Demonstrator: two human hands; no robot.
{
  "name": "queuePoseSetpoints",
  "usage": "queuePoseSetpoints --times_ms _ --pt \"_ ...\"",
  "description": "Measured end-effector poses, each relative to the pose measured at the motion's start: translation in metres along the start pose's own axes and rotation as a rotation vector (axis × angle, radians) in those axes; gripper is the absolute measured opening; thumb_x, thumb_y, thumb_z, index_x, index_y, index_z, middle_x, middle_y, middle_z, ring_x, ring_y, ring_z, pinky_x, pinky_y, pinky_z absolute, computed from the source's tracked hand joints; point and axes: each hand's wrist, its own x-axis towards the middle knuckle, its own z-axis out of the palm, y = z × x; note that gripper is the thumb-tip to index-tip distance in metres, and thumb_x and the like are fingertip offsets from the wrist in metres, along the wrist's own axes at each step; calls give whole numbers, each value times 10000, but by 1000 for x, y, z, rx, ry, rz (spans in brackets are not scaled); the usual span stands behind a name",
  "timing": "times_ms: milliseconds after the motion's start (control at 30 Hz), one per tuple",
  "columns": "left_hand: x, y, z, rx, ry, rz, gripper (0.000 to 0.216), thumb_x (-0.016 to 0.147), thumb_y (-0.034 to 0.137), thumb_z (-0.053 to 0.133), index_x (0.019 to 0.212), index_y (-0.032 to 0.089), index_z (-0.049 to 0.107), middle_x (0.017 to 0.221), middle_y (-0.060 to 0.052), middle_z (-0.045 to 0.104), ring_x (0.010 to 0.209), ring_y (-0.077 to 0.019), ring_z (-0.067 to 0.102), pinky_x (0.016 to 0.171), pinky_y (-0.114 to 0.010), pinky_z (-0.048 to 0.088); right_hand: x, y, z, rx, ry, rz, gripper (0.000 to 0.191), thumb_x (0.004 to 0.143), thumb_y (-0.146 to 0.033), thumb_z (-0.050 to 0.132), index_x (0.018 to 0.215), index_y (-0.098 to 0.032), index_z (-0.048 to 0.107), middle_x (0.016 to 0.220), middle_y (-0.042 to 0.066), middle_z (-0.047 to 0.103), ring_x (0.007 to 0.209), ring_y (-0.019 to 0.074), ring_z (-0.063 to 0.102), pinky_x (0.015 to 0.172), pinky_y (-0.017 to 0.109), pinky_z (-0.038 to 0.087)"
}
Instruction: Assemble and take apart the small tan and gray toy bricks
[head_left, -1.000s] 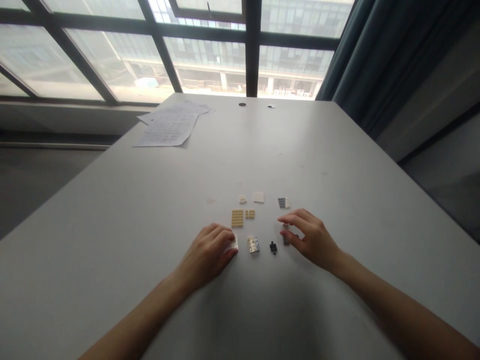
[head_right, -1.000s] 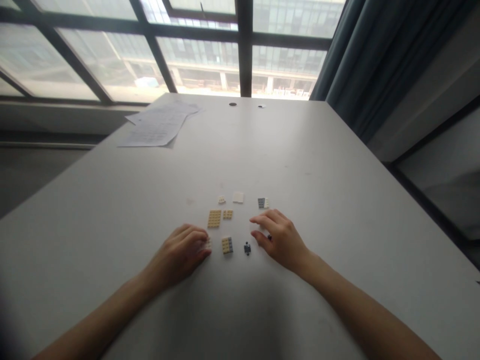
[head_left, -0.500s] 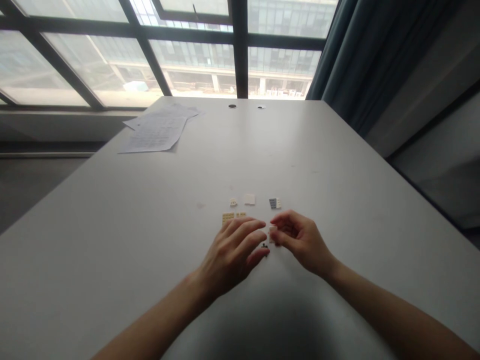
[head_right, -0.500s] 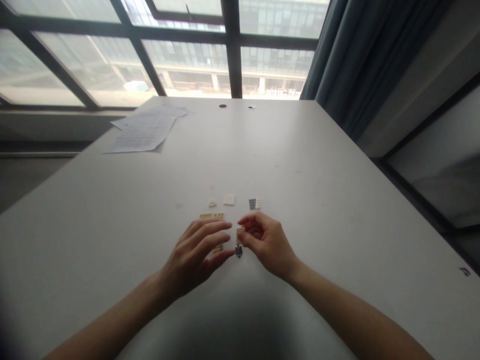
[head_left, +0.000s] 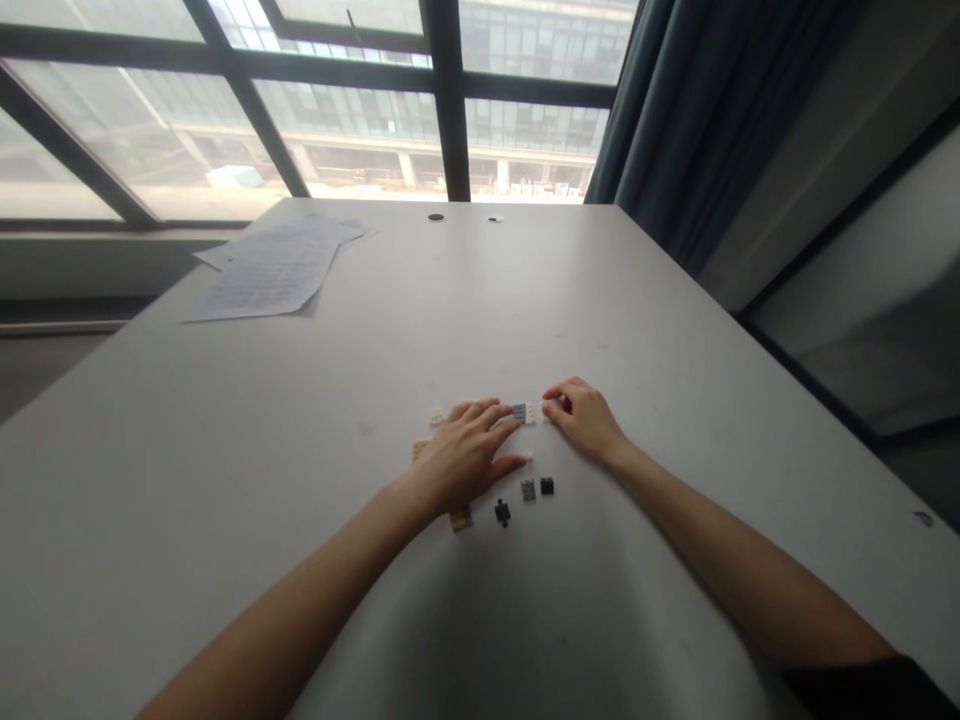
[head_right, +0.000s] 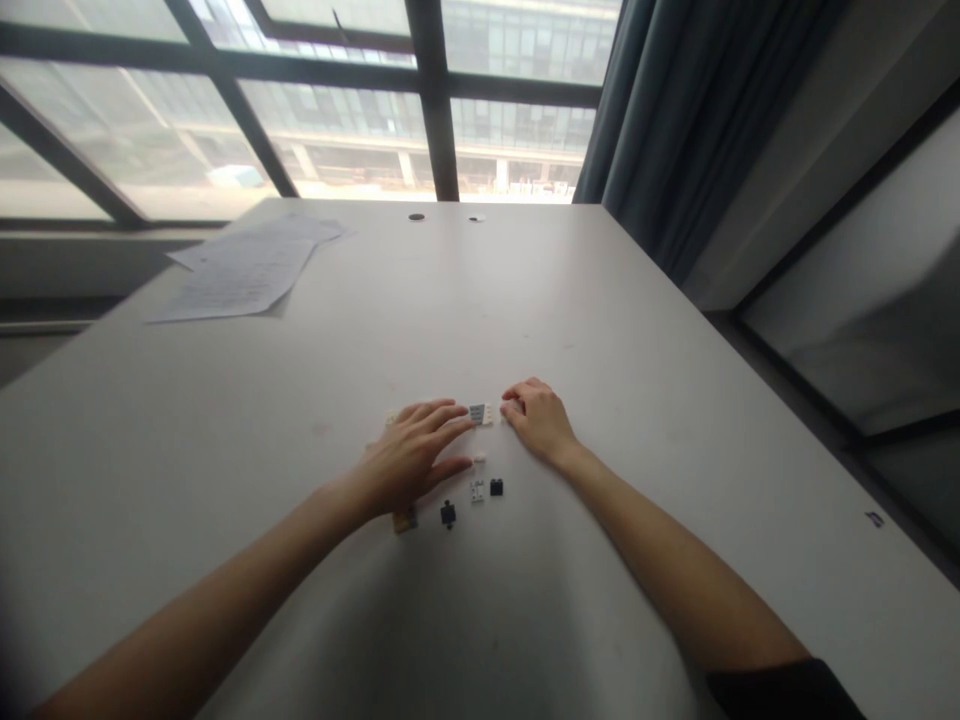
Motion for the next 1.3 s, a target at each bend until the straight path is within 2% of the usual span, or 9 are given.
queuePoseSetpoints --times_ms 200,333,567,767,900,1000,1100,1167,1300 --pt "10 -3 8 -50 -57 92 471 930 493 450 1283 187 509 1340 -108 538 1256 -256 467 1048 -426 348 -5 11 -8 1 -128 -149 241 787 -214 687 1026 -179 687 985 64 642 827 175 581 780 309 471" --pt "13 -1 9 -75 -105 126 430 918 444 493 1255 178 526 1319 -105 556 1234 -260 492 1031 -423 374 -4 11 -5 -5 -119 -184 205 794 -158 667 995 -188 696 973 59 651 886 187 578 820 322 466" --pt "13 1 9 -81 -101 133 387 919 428 493 1214 183 542 1283 -102 576 1208 -258 512 1017 -425 395 -4 8 1 -15 -100 -190 173 803 -164 668 969 -201 698 964 49 659 912 193 580 839 333 457" --pt "14 0 12 -86 -78 140 374 918 418 497 1214 196 549 1279 -103 577 1197 -256 521 1013 -426 401 -5 6 3 -19 -80 -191 161 810 -194 667 968 -209 693 949 46 653 909 192 578 836 335 452" --pt "9 -6 5 -88 6 107 407 923 446 487 1259 222 530 1347 -106 523 1239 -256 483 1030 -438 388 -8 9 -2 1 -76 -179 210 823 -206 649 1031 -203 668 943 42 632 800 169 580 783 319 478" --pt "4 -12 -3 -59 44 52 413 934 449 462 1269 216 522 1364 -107 507 1236 -260 476 1029 -443 389 -15 11 -8 -46 -48 -224 236 841 -188 613 1074 -197 648 1028 66 627 886 198 586 843 354 488" --pt "2 -14 -5 -40 -7 92 424 931 459 464 1254 193 531 1332 -107 537 1217 -260 493 1030 -438 386 -25 8 -9 -162 -57 -356 272 868 -175 564 1131 -202 629 1118 89 624 1032 242 552 932 407 461" --pt "4 -11 -2 -42 -54 126 418 926 461 473 1230 182 545 1288 -107 569 1185 -258 520 1021 -429 394 -30 3 -7 -212 -92 -418 275 892 -180 531 1150 -203 622 1129 92 632 1040 247 549 938 418 460" --pt "8 -5 6 -42 -101 139 387 929 433 467 1195 169 559 1212 -115 602 1113 -256 565 969 -413 427 -31 -6 0 -245 -115 -434 238 921 -190 492 1104 -181 644 1109 101 655 1037 246 558 948 416 457"
